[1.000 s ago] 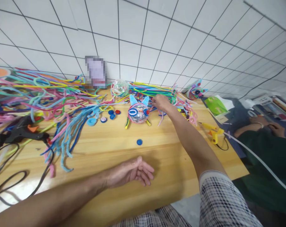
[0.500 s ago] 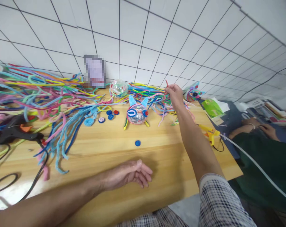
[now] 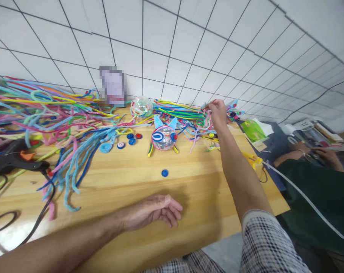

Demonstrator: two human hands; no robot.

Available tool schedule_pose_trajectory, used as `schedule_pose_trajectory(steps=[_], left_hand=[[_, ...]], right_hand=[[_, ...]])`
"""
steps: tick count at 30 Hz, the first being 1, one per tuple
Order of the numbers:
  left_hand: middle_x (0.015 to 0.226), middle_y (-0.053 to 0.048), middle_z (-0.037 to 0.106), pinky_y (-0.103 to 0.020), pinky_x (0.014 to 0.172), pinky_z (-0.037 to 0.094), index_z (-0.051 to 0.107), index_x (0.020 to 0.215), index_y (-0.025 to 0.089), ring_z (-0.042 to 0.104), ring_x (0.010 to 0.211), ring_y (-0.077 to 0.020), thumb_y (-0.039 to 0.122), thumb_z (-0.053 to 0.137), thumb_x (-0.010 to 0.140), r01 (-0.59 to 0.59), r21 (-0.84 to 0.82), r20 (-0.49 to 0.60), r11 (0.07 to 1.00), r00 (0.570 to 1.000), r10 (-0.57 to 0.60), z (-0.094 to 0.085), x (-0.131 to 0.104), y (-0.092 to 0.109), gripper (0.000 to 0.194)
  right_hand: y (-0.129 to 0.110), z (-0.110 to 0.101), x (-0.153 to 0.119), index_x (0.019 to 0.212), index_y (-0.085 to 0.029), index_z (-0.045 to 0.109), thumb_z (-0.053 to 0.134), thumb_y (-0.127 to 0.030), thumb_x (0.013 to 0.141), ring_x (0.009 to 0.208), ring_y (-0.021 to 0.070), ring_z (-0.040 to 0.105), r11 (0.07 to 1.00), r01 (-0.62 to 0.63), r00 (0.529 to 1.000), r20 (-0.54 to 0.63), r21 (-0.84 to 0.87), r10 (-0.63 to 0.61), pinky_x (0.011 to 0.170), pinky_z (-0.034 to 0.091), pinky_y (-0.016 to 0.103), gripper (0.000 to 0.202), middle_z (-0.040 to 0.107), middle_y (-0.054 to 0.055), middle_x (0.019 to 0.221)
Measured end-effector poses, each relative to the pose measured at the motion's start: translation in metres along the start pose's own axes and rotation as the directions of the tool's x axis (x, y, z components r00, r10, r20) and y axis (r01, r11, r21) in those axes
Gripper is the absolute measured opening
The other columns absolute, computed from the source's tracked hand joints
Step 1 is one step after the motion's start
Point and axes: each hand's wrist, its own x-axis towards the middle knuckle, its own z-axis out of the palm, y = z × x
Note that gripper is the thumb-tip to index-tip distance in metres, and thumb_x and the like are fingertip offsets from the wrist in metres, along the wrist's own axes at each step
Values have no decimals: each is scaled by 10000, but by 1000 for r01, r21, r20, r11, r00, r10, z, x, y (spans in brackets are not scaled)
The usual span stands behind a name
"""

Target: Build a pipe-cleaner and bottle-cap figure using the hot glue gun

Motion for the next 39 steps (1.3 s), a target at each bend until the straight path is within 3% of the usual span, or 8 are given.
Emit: schedule_pose_trajectory(steps=[5,8,11,17,23,28,36,39], left_hand=[[1090,-120,807,-299,879,585,826,1152,142,779,924,-175,671,799,906,1,1,10,1000,1000,-1,1,-1,0,584],[1098,-119,806,-297,881,583,826,1163,146,778,925,-171,665,800,908,2,6,5,1000,1000,-2,1,-1,0,578],[1099,-119,807,-297,878,583,827,1162,150,781,929,-176,668,806,900,6,8,7,1000,1000,-6,0,0,0,581],[1095,-115,812,-298,888,585,832,1149,158,780,926,-175,663,852,857,5,20,9,1000,1000,-5,1,1,0,583],[1067,-106,818,-290,863,585,836,1120,167,783,909,-175,661,888,816,19,19,-2,1000,1000,-19,3,2,2,583],[1055,-113,818,-293,858,581,834,1112,156,775,900,-178,632,898,820,19,17,-2,1000,1000,-19,4,2,4,561],[1065,-114,807,-307,877,572,820,1122,145,764,916,-178,598,878,861,11,15,10,1000,1000,-11,2,2,2,527],[1071,-111,802,-314,885,568,815,1124,143,759,919,-176,589,874,871,10,12,19,1000,1000,-10,3,3,2,517]], right_hand=[[10,-15,-3,953,-235,695,529,-252,909,932,237,726,874,145,981,-47,-465,-188,926,573,407,173,776,42,930],[11,-17,-6,967,-229,759,541,-244,904,1010,283,725,739,224,970,70,-635,-234,987,553,449,228,803,89,995],[9,-12,-11,984,-230,792,598,-297,903,1016,290,730,725,283,958,220,-628,-183,985,562,439,220,823,98,1046],[-2,0,-17,1041,-201,826,580,-321,934,1019,278,750,754,236,962,257,-613,-92,975,564,416,293,845,86,1075],[-1,19,-26,1118,-206,846,576,-236,919,1102,277,767,661,393,817,573,-639,69,1036,569,402,336,853,68,1133],[6,35,-22,1425,-185,718,562,-160,900,1389,327,649,647,413,832,555,-641,18,1231,469,501,548,722,110,1485],[9,46,-19,1050,-251,854,578,-135,855,1108,278,757,634,448,812,583,-630,5,1042,571,412,358,850,42,1147],[14,56,-24,1098,-271,853,617,-171,879,1109,280,754,623,466,790,613,-628,26,1025,562,400,337,848,42,1163]])
